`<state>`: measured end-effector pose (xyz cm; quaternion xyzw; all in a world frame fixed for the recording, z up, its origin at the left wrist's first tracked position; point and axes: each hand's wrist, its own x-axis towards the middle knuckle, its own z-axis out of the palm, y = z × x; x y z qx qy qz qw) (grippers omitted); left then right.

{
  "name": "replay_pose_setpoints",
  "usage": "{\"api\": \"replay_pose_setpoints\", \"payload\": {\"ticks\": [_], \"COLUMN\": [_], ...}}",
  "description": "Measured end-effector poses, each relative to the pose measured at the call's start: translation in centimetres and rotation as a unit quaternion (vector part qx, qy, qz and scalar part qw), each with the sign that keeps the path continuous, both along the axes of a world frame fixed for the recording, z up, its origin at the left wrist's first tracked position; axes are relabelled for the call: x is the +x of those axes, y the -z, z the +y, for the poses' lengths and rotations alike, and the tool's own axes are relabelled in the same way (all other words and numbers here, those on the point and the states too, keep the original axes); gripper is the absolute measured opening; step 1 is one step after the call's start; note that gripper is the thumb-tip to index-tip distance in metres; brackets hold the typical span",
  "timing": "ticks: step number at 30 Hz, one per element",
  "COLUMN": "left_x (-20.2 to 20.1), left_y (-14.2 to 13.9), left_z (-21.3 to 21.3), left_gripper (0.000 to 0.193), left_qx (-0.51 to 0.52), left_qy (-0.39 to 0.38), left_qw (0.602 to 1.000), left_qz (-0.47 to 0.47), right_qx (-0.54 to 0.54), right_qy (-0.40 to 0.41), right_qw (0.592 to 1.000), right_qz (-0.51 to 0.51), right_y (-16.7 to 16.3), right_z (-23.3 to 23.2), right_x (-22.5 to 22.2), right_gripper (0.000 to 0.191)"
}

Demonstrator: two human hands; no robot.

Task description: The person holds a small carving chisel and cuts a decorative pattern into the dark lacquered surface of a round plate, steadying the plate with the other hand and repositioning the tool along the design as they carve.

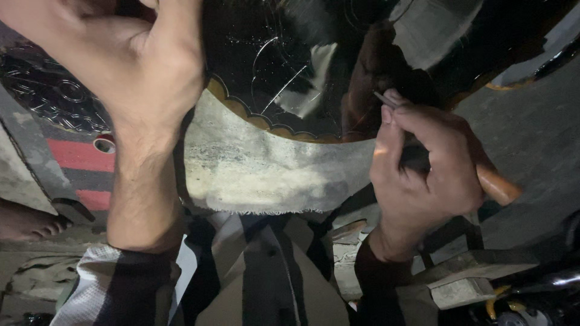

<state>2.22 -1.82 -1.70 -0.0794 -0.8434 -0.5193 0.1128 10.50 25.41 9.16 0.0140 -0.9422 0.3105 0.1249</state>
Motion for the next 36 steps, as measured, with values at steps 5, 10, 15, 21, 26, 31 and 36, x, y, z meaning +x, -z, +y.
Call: {"api": "replay_pose_setpoints", "payload": {"ticks": [5, 10, 15, 21, 26, 31, 36], "left_x": [0.4, 1.0, 1.1, 1.1, 0.8, 1.0, 1.3], "left_y": [0.8, 1.3, 1.2, 0.6, 0.7, 1.4, 1.9], "left_z": [-0.5, -0.5, -0.3, 0.1, -0.1, -0.6, -0.6], "left_gripper": [0.050, 0.046, 0.042, 0.045, 0.047, 0.064, 0.068], "left_qx": [0.035, 0.045, 0.053, 0.052, 0.058, 0.081, 0.087], "left_qy": [0.009, -0.003, 0.011, 0.000, 0.040, 0.050, 0.035], "left_qw": [0.999, 0.998, 0.998, 0.998, 0.997, 0.995, 0.995], "left_qz": [-0.021, -0.036, -0.037, -0.030, -0.014, -0.007, -0.038], "right_qx": [0.000, -0.035, -0.003, 0.038, 0.037, 0.041, 0.017], "right_qy": [0.018, 0.030, 0.061, 0.095, 0.127, 0.140, 0.115], "right_qw": [1.000, 0.999, 0.998, 0.993, 0.989, 0.988, 0.991], "right_qz": [-0.010, -0.028, -0.034, -0.064, -0.059, -0.053, -0.059], "right_y": [0.0, -0.1, -0.4, -1.4, -1.1, -0.5, -0.7], "right_z": [-0.4, -0.9, -1.6, -2.5, -3.3, -3.4, -3.2], "right_x": [0.4, 1.1, 1.4, 2.3, 3.1, 3.4, 3.5], "right_gripper": [0.013, 0.014, 0.015, 0.016, 0.013, 0.014, 0.014]}}
